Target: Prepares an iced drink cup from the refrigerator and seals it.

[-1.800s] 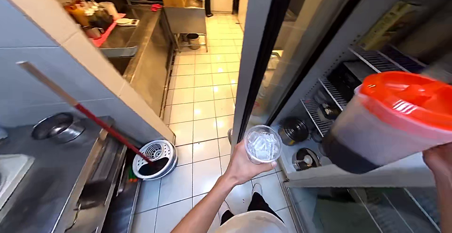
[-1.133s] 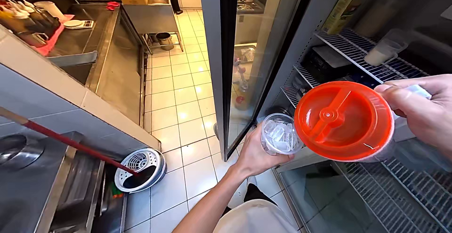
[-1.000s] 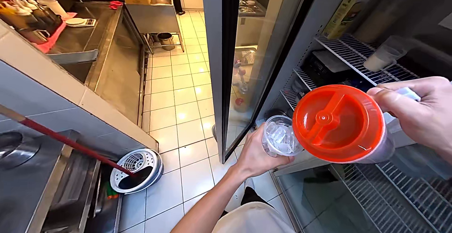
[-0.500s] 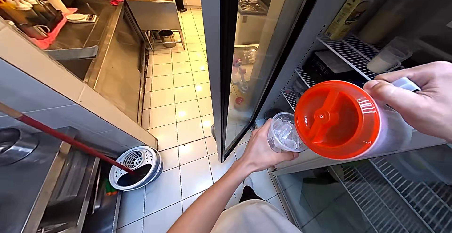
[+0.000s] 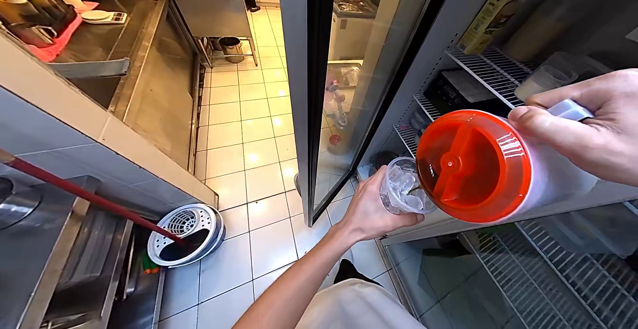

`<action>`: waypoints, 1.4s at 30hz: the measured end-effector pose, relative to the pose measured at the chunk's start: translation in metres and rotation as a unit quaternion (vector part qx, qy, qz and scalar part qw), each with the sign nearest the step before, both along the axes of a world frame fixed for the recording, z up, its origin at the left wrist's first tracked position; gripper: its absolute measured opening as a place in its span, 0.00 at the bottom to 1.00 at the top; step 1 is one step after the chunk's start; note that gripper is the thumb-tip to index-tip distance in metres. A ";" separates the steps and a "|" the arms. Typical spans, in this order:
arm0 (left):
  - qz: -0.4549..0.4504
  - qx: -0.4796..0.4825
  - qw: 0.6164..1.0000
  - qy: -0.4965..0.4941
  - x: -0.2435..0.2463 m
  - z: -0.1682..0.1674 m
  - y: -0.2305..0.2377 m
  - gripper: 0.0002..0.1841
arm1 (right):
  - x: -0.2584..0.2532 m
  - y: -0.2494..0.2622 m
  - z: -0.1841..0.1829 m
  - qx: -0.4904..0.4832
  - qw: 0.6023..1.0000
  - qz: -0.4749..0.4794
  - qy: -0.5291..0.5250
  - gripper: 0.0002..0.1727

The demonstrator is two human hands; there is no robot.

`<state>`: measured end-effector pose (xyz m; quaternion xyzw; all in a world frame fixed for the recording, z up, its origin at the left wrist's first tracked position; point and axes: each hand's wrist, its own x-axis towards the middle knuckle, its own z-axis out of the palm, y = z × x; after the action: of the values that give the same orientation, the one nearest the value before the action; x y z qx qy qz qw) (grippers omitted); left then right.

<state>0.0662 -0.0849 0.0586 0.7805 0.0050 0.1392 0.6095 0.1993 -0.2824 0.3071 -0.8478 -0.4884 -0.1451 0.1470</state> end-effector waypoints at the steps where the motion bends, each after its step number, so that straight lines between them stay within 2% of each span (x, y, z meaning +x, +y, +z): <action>1: 0.000 0.000 1.000 -0.002 0.000 0.001 0.000 0.45 | -0.002 0.001 0.000 -0.001 1.000 -0.005 -0.004 0.25; 9: -0.001 0.004 1.000 0.010 -0.001 0.003 0.000 0.45 | 0.000 0.001 0.002 -0.004 1.000 0.001 -0.002 0.24; 19: -0.008 0.010 1.000 0.024 0.001 0.004 -0.002 0.44 | -0.005 0.007 0.009 -0.014 0.999 0.005 -0.049 0.23; 25: -0.008 0.014 1.000 0.027 0.002 0.006 -0.004 0.45 | -0.005 0.005 0.004 -0.021 0.999 -0.016 -0.046 0.26; 32: -0.013 0.016 1.000 0.010 0.003 0.005 -0.004 0.45 | 0.001 -0.003 0.002 -0.028 0.999 -0.013 0.029 0.38; 37: -0.018 0.018 1.000 0.010 0.004 0.003 -0.004 0.45 | 0.005 -0.008 0.001 -0.027 0.991 -0.041 0.125 0.38; 42: -0.024 0.010 1.000 0.010 0.004 0.006 -0.003 0.45 | 0.010 -0.015 0.005 -0.045 0.987 -0.046 0.146 0.37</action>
<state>0.0697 -0.0883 0.0648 0.7876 -0.0084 0.1166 0.6050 0.2090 -0.2978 0.3122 -0.8873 -0.4282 -0.0040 0.1712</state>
